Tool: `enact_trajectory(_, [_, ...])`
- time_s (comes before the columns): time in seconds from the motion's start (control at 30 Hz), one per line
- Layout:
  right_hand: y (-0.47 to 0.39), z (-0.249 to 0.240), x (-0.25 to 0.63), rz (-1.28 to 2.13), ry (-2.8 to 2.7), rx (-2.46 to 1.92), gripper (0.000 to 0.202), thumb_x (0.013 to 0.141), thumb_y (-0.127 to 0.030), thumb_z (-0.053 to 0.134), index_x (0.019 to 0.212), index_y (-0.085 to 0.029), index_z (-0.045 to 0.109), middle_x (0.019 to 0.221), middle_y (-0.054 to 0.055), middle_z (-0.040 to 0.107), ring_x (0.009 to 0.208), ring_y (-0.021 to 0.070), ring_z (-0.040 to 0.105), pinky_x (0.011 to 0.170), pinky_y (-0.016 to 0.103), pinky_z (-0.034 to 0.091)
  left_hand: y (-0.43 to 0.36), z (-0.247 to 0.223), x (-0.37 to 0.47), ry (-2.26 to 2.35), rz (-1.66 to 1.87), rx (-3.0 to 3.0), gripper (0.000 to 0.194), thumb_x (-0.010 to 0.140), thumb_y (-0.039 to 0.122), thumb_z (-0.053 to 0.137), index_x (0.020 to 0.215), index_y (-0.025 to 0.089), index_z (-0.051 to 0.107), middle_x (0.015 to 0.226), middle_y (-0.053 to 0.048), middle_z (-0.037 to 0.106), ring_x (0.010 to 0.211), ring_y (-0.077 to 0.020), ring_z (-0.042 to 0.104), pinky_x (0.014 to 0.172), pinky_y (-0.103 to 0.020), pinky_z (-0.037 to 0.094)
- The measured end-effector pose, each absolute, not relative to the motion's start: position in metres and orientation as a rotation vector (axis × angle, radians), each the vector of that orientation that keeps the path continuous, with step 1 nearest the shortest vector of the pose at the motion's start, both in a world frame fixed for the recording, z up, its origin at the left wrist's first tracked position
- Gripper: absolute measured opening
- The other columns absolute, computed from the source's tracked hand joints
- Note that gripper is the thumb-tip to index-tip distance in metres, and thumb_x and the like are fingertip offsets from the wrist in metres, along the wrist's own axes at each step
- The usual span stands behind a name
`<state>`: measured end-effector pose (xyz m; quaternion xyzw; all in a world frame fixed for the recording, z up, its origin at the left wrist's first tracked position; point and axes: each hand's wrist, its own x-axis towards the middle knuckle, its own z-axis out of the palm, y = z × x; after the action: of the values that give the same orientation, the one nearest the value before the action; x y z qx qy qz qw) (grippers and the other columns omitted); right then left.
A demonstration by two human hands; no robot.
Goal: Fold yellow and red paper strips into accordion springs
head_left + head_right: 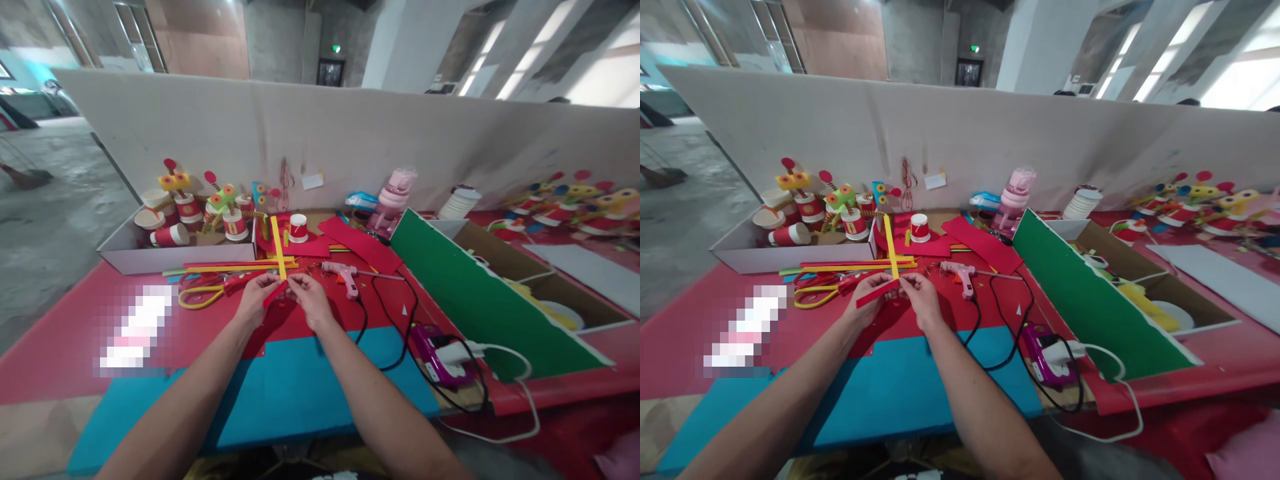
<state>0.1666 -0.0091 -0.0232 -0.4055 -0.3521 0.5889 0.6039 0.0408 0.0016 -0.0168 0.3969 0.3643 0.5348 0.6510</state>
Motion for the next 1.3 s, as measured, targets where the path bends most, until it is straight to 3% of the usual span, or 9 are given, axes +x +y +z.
enact_trajectory(0.23, [-0.010, -0.027, 0.167, 1.319, -0.851, -0.944, 0.029, 0.062, -0.040, 0.076, 0.081, -0.019, 0.067, 0.073, -0.001, 0.067, 0.065, 0.0126, 0.061, 0.070, 0.028, 0.052, -0.001, -0.013, 0.043, 0.842, 1.230, 0.916, 0.028, 0.056, 0.022, 0.082, 0.076, 0.012, 0.065, 0.059, -0.001, 0.063, 0.051, -0.0102, 0.055, 0.050, -0.021, 0.042])
enact_trajectory(0.83, [-0.004, -0.033, 0.170, 1.085, -0.878, -1.038, 0.025, 0.068, -0.037, 0.070, 0.085, -0.019, 0.070, 0.076, 0.001, 0.069, 0.071, 0.0164, 0.062, 0.070, 0.029, 0.050, -0.001, -0.014, 0.046, 0.918, 1.230, 0.787, 0.029, 0.052, 0.023, 0.083, 0.073, 0.009, 0.069, 0.064, -0.006, 0.068, 0.058, -0.0129, 0.061, 0.058, -0.024, 0.048])
enact_trajectory(1.1, [-0.008, -0.028, 0.166, 1.203, -0.877, -0.973, 0.021, 0.066, -0.035, 0.072, 0.076, -0.018, 0.064, 0.068, -0.002, 0.064, 0.063, 0.0136, 0.060, 0.064, 0.026, 0.050, 0.000, -0.015, 0.045, 0.825, 1.225, 0.865, 0.027, 0.064, 0.028, 0.079, 0.066, 0.013, 0.057, 0.059, 0.000, 0.061, 0.052, -0.0086, 0.054, 0.052, -0.021, 0.042])
enact_trajectory(1.3, [-0.012, -0.021, 0.166, 1.319, -0.865, -1.001, 0.024, 0.061, -0.034, 0.074, 0.073, -0.017, 0.061, 0.064, -0.003, 0.062, 0.059, 0.0111, 0.059, 0.065, 0.026, 0.050, 0.009, -0.026, 0.040, 0.888, 1.257, 1.003, 0.023, 0.066, 0.029, 0.077, 0.068, 0.012, 0.061, 0.054, 0.000, 0.059, 0.051, -0.0091, 0.052, 0.053, -0.022, 0.041])
